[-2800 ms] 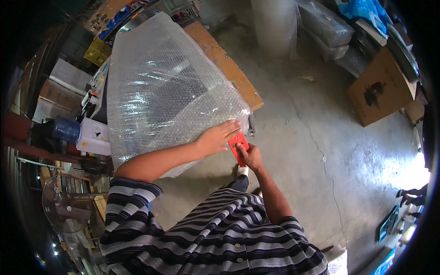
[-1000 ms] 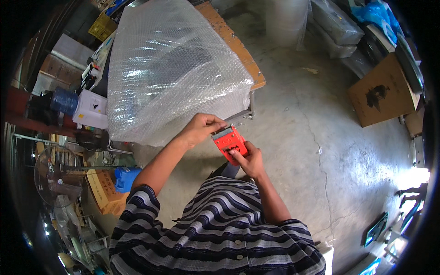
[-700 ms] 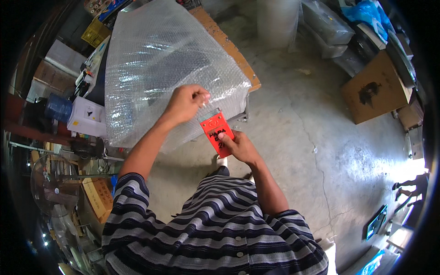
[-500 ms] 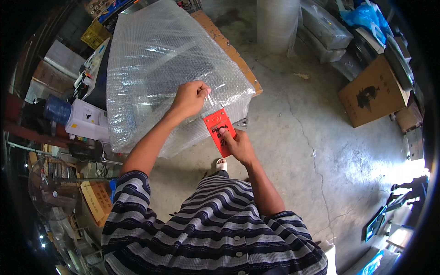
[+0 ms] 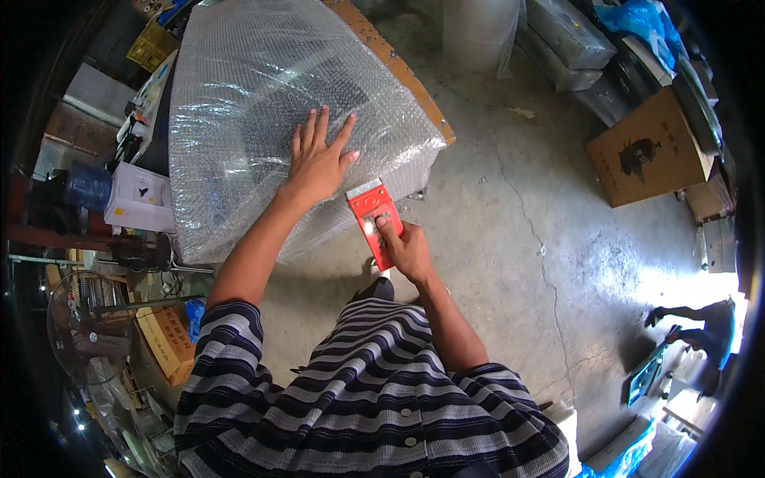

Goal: The person wraps a large rectangular object with bubble wrap and secures it using a handheld tape dispenser. They rotate the package to apply tape along multiple edges and corners, then write on the wrapped surface with a blue marker.

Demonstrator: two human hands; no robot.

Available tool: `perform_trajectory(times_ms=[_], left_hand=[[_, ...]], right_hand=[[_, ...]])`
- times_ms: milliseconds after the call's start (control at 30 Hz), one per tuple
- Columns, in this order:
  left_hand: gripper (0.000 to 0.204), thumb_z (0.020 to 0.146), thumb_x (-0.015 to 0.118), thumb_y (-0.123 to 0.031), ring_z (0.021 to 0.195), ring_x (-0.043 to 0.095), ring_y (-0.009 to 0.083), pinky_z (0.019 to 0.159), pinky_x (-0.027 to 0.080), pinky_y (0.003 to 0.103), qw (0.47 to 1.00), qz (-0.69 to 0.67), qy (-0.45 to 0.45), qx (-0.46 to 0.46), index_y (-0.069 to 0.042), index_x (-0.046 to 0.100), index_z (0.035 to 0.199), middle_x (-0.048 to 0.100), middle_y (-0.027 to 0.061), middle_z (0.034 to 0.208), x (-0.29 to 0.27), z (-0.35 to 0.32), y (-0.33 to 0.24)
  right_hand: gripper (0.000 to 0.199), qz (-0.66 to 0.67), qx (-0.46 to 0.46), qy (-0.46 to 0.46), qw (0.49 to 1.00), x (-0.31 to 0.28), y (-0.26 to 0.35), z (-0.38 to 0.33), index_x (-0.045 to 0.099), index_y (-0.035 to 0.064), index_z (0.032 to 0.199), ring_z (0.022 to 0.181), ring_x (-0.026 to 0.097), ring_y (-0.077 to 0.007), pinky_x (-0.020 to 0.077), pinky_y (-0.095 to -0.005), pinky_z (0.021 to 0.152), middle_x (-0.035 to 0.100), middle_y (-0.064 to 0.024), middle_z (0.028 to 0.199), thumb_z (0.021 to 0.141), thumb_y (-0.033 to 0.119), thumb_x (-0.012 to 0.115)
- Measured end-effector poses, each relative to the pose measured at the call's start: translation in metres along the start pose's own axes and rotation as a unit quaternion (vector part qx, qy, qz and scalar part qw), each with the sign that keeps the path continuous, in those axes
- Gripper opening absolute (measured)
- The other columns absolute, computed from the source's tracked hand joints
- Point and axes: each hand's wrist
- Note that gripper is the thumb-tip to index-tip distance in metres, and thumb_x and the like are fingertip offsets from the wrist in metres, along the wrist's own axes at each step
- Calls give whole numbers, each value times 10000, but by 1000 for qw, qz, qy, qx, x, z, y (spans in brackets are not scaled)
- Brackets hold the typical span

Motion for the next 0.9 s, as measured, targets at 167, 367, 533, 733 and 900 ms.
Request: perform_trajectory(times_ms=[167,367,533,733,900], left_hand=[[638,1056,471,-455,1552,150,436,1230,120,612,999,30,17,6,-240,284,1627,217,255,1658,5,0,0],[656,1043,487,-429,1544,237,355,1262,156,507,979,-95,72,165,-59,363,1570,313,205,1635,-9,-10,0],[725,1019,500,-464,1552,240,306,1288,143,461,879,11,169,446,16,368,1546,325,176,1641,-8,-46,-19],[891,997,457,-579,1581,146,270,1300,54,446,782,440,117,425,33,225,1602,192,147,1700,21,-62,-18],[862,1021,397,-571,1591,85,262,1300,14,442,766,481,110,412,36,213,1604,160,139,1710,26,-65,-24]], right_hand=[[517,1,-7,7,1000,-2,-17,7,709,-45,889,620,587,-99,494,-315,590,657,-54,676,996,458,661],[471,19,-24,40,999,5,-28,30,719,-42,970,654,620,-115,508,-315,621,702,-67,748,1007,424,656],[486,25,-37,33,998,18,-85,48,716,-48,976,649,614,-111,509,-314,618,701,-67,741,1005,433,656],[616,-80,8,31,996,8,-109,46,730,-45,858,655,703,-287,544,-417,650,707,-195,717,957,557,645],[737,-301,93,26,949,-11,-49,43,743,-56,863,848,719,-460,562,-516,764,707,-299,812,901,670,620]])
Point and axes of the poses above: each hand's wrist, its own z-axis towards the middle knuckle, its own x-axis out of the palm, y = z × x
